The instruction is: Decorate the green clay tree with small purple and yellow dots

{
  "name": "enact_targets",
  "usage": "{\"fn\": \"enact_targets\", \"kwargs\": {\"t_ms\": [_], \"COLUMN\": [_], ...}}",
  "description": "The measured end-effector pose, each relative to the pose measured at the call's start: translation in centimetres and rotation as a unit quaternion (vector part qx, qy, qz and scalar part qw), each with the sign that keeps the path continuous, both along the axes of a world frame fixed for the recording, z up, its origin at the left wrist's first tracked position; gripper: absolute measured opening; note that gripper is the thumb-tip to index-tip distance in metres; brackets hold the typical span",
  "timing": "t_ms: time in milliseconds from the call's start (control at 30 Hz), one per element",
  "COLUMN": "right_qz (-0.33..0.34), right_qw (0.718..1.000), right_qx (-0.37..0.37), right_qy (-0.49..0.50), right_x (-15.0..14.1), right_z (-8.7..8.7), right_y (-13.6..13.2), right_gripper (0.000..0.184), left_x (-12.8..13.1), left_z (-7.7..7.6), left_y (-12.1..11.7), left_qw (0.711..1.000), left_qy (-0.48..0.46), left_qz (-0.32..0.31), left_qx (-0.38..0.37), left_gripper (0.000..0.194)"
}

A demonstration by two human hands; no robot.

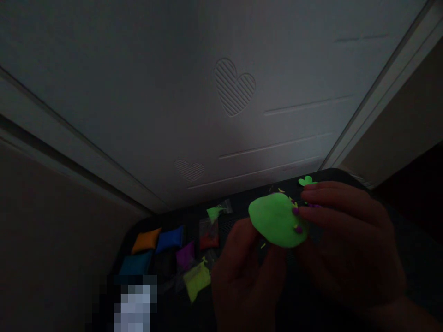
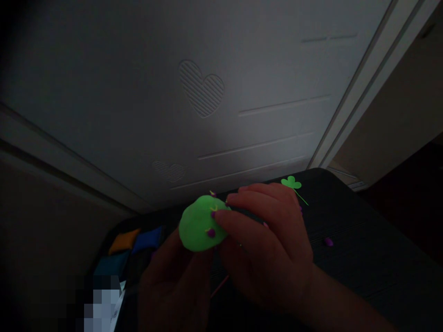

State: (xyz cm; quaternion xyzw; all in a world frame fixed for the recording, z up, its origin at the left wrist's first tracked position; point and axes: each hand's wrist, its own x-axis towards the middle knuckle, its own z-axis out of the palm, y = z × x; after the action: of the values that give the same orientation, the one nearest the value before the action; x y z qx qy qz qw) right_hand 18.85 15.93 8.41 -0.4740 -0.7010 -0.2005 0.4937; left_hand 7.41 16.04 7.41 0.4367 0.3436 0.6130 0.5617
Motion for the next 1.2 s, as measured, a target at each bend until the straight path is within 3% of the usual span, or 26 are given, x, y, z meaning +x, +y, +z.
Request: {"fn": "enact_targets", "kwargs": {"t_ms": [333, 600, 767, 900, 1033, 1200], "right_qz": [0.011, 0.02, 0.063, 0.102, 0.116, 0.11], "right_qw": [1.0, 1.0, 0.997, 0.99, 0.978, 0.976], "right_qx": [0.005, 0.009, 0.02, 0.003, -0.011, -0.057], "right_qy": [-0.019, -0.001, 0.044, 0.099, 0.174, 0.181], "right_x": [0.3, 0.1, -0.2, -0.1, 0.0, 0.1], "right_z": [0.0, 0.0, -0.1, -0.7, -1.4, -1.3], "right_y": [-0.2, -0.1, 0.0, -0.1, -0.1, -0.2], "right_gripper": [0.022, 0.023, 0.035, 0.044, 0.044, 0.035], "left_x": [0.0, 0.1, -0.1, -0.7, -1.2, -1.2], "left_z": [0.1, 0.1, 0.1, 0.0, -0.1, 0.3], "left_y": [-0.4, -0.2, 0.4, 0.8, 0.9, 1.1], "left_qw": [0.998, 0.999, 0.993, 0.982, 0.983, 0.985], "left_qy": [0.055, 0.029, -0.06, -0.06, -0.059, -0.015], "left_qz": [0.031, 0.03, -0.055, -0.034, -0.023, -0.028], "left_qx": [0.004, 0.002, -0.082, -0.178, -0.17, -0.167], "left_gripper": [0.024, 0.023, 0.018, 0.023, 0.021, 0.015]}}
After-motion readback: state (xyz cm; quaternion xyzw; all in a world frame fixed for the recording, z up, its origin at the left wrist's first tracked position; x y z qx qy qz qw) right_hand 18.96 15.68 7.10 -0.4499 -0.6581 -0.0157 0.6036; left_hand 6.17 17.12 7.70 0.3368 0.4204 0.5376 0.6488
